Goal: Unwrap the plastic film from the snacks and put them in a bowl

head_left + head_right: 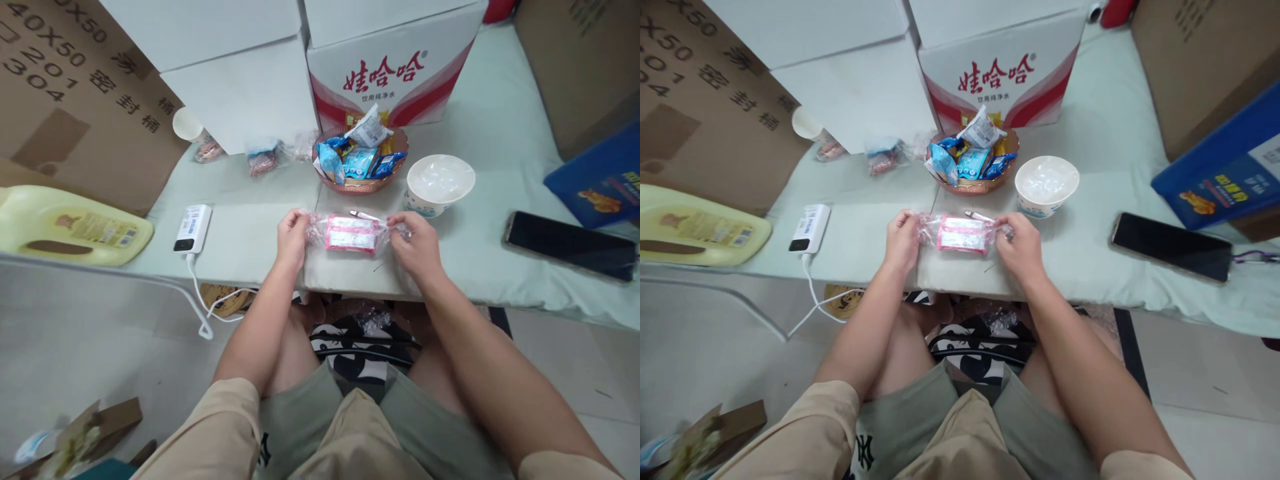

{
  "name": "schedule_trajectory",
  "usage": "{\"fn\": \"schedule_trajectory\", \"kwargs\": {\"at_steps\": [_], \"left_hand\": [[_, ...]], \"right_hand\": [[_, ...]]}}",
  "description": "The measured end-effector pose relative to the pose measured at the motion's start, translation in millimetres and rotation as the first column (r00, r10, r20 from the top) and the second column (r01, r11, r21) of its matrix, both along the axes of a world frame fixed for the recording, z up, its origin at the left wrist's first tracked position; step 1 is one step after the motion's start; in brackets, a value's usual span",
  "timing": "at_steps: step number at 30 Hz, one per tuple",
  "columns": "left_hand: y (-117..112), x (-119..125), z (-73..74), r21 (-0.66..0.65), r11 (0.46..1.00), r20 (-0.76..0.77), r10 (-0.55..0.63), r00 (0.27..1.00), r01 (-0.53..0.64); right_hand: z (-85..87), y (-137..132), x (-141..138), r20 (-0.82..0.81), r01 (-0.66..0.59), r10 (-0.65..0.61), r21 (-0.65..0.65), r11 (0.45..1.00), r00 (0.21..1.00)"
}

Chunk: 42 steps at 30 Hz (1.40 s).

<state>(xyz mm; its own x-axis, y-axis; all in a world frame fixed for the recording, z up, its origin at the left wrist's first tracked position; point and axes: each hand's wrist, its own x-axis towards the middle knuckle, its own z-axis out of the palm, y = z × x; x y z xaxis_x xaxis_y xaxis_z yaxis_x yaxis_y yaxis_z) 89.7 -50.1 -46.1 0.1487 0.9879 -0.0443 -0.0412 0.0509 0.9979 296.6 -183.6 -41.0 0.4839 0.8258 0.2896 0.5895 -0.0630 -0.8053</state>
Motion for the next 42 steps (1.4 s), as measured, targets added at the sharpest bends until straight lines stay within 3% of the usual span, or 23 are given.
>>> {"fn": "schedule_trajectory", "kwargs": {"at_steps": [2, 4, 7, 8, 10, 12, 14, 16, 20, 23, 26, 29, 31, 33, 35, 38, 40, 42], "left_hand": [[3.8, -3.7, 0.8, -0.123, 0.985, 0.056, 0.130, 0.990, -0.122], [5.6, -9.6, 3.2, -0.112, 0.965, 0.034, 0.243, 0.969, -0.238], [1.6, -20.4, 9.5, 0.188, 0.926, -0.047, 0.341, 0.939, -0.327], [-1.4, -23.7, 11.7, 0.320, 0.904, -0.103, 0.330, 0.938, -0.283], [-8.0, -28.6, 14.2, 0.518, 0.851, -0.278, 0.256, 0.926, -0.080], [-13.0, -30.7, 13.4, 0.557, 0.816, -0.477, 0.165, 0.863, 0.153], [-14.4, -30.9, 9.5, 0.492, 0.825, -0.607, 0.096, 0.789, 0.279], [-11.9, -30.5, 4.6, 0.433, 0.854, -0.637, 0.065, 0.768, 0.287], [-0.8, -32.0, 1.2, 0.393, 0.918, -0.492, 0.152, 0.857, 0.063], [4.9, -34.0, 7.5, 0.247, 0.969, -0.410, 0.119, 0.904, -0.015], [3.7, -35.4, 18.1, 0.181, 0.983, -0.273, 0.064, 0.960, -0.014], [-0.5, -37.4, 27.8, 0.121, 0.988, -0.054, 0.104, 0.993, -0.097], [-2.1, -39.9, 31.2, 0.023, 0.989, 0.008, 0.143, 0.990, -0.143], [-2.6, -43.5, 31.8, -0.011, 0.985, -0.107, 0.168, 0.980, -0.170], [-3.8, -47.4, 30.4, 0.026, 0.994, -0.369, 0.109, 0.923, -0.108], [-10.0, -50.6, 27.3, -0.047, 0.985, -0.649, -0.158, 0.744, 0.167], [-16.9, -48.4, 26.5, -0.115, 0.935, -0.617, -0.331, 0.714, 0.335], [-24.7, -42.3, 26.9, -0.077, 0.898, -0.498, -0.411, 0.764, 0.433]], "right_hand": [[-1.9, -4.2, 6.4, -0.019, 0.108, -0.108, 0.004, 0.994, 0.994], [0.5, -9.9, 8.2, 0.017, 0.198, -0.199, 0.057, 0.979, 0.980], [8.6, -18.9, -0.1, 0.170, 0.152, -0.178, 0.155, 0.976, 0.969], [10.5, -20.9, -4.9, 0.234, 0.078, -0.111, 0.146, 0.986, 0.966], [11.0, -22.0, -14.5, 0.343, -0.065, 0.041, 0.061, 0.996, 0.939], [7.1, -19.2, -21.1, 0.420, -0.097, 0.106, -0.044, 0.994, 0.901], [0.8, -14.2, -23.2, 0.473, -0.030, 0.082, -0.117, 0.993, 0.877], [-4.8, -9.6, -22.4, 0.498, 0.028, 0.058, -0.163, 0.986, 0.865], [-4.9, -5.9, -19.1, 0.489, -0.006, 0.103, -0.197, 0.980, 0.866], [5.2, -8.9, -18.4, 0.477, -0.046, 0.114, -0.152, 0.987, 0.871], [16.3, -19.4, -22.3, 0.455, -0.250, 0.256, -0.074, 0.965, 0.853], [20.1, -34.1, -30.8, 0.379, -0.555, 0.565, -0.146, 0.819, 0.733], [18.7, -40.3, -35.8, 0.344, -0.592, 0.632, -0.227, 0.774, 0.694], [16.6, -40.2, -38.0, 0.378, -0.493, 0.542, -0.225, 0.840, 0.751], [15.4, -34.3, -37.9, 0.429, -0.361, 0.398, -0.168, 0.917, 0.811], [14.3, -23.1, -38.6, 0.456, -0.299, 0.354, -0.191, 0.935, 0.817], [12.6, -19.0, -42.1, 0.451, -0.339, 0.415, -0.243, 0.909, 0.790], [9.8, -18.2, -47.5, 0.451, -0.354, 0.446, -0.277, 0.893, 0.773]]}}
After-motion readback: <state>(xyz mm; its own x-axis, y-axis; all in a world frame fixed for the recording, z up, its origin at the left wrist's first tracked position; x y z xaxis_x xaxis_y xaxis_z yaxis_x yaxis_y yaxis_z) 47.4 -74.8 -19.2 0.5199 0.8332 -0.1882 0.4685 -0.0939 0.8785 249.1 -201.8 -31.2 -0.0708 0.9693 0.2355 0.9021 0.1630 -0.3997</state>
